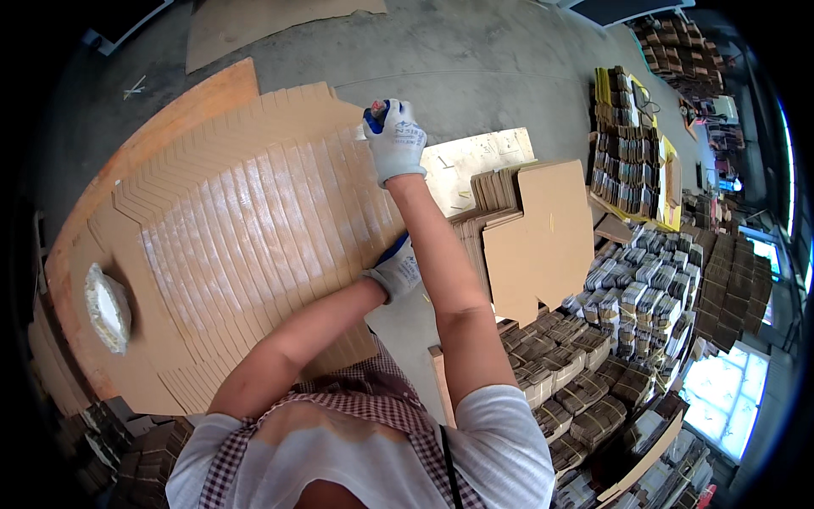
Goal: The person applies a white adhesive to a large cardboard sheet using a small tool, then folds the sheet into a box shape. They place a yellow printed insert into the box and fold the flaps to secure it.
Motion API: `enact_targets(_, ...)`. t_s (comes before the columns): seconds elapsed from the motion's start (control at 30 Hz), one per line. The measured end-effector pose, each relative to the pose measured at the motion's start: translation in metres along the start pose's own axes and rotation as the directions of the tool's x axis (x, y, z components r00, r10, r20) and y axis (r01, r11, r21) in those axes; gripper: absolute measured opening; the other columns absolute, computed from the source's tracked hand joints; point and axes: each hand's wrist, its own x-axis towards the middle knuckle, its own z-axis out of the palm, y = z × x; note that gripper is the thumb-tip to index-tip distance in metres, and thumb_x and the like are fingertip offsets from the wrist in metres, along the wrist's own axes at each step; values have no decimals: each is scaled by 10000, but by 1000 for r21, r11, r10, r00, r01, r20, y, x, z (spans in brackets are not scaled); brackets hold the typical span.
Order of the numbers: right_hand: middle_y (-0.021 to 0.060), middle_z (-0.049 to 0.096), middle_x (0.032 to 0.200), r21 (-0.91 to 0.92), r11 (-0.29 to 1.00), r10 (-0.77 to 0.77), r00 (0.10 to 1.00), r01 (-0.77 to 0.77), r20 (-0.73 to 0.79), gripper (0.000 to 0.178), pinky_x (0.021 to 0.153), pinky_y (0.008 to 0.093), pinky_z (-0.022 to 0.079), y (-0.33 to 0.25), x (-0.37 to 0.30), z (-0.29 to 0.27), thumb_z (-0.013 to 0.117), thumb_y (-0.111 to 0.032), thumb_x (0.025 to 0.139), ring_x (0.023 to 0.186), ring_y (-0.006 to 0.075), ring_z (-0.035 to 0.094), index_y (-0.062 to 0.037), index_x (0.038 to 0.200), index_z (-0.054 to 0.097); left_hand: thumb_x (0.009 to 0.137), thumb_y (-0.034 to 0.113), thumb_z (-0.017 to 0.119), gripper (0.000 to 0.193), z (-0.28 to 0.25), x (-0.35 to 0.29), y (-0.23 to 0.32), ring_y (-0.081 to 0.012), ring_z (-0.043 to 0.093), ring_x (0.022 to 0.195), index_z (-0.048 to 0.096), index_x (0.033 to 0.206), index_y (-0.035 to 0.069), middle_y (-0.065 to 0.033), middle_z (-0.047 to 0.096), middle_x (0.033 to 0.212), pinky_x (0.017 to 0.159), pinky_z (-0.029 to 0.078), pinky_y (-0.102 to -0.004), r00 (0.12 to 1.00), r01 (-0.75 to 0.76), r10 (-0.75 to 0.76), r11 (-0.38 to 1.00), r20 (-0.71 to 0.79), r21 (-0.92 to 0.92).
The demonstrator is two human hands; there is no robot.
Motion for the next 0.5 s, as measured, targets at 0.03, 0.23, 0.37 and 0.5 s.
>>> enact_targets(0.03, 129, 580, 1068, -19, 999, 36, 999, -36, 18, 357, 758, 443, 498, 8, 0, -9, 688, -330, 829, 910, 347, 637, -86, 1057, 563, 995, 278, 374, 367, -3, 0, -3, -249, 457, 1257, 509, 1308, 141, -65, 543, 1304, 1124, 294, -408, 997, -74, 76, 996, 34, -43)
enact_targets(0.23, 24, 654, 772, 545, 732, 394, 907, -408, 151, 231, 555, 268, 490, 53, -48, -75, 745, -197, 817, 622, 103, 596, -32, 938, 638, 910, 286, 499, 276, 18, 6, 6, -249, 552, 1144, 687, 1073, 167, -39, 642, 1123, 1106, 301, -537, 991, -132, 132, 991, 34, 3)
enact_targets(0.37, 76, 680, 849, 471, 838, 238, 961, -277, 141, 229, 653, 306, 514, 64, -110, -94, 728, -161, 806, 717, 176, 642, -34, 984, 663, 939, 281, 469, 313, 19, 11, 26, -248, 504, 1228, 639, 1181, 180, -53, 606, 1244, 1121, 306, -471, 994, -101, 98, 991, 39, 91)
enact_targets(0.5, 144, 651, 1030, 414, 880, 163, 966, -234, 200, 319, 846, 380, 504, 49, -155, -79, 715, -141, 779, 941, 314, 636, -50, 1073, 631, 996, 243, 401, 393, 58, 2, 25, -230, 459, 1286, 488, 1367, 147, -90, 529, 1367, 1114, 322, -335, 981, 27, 53, 914, -186, 404)
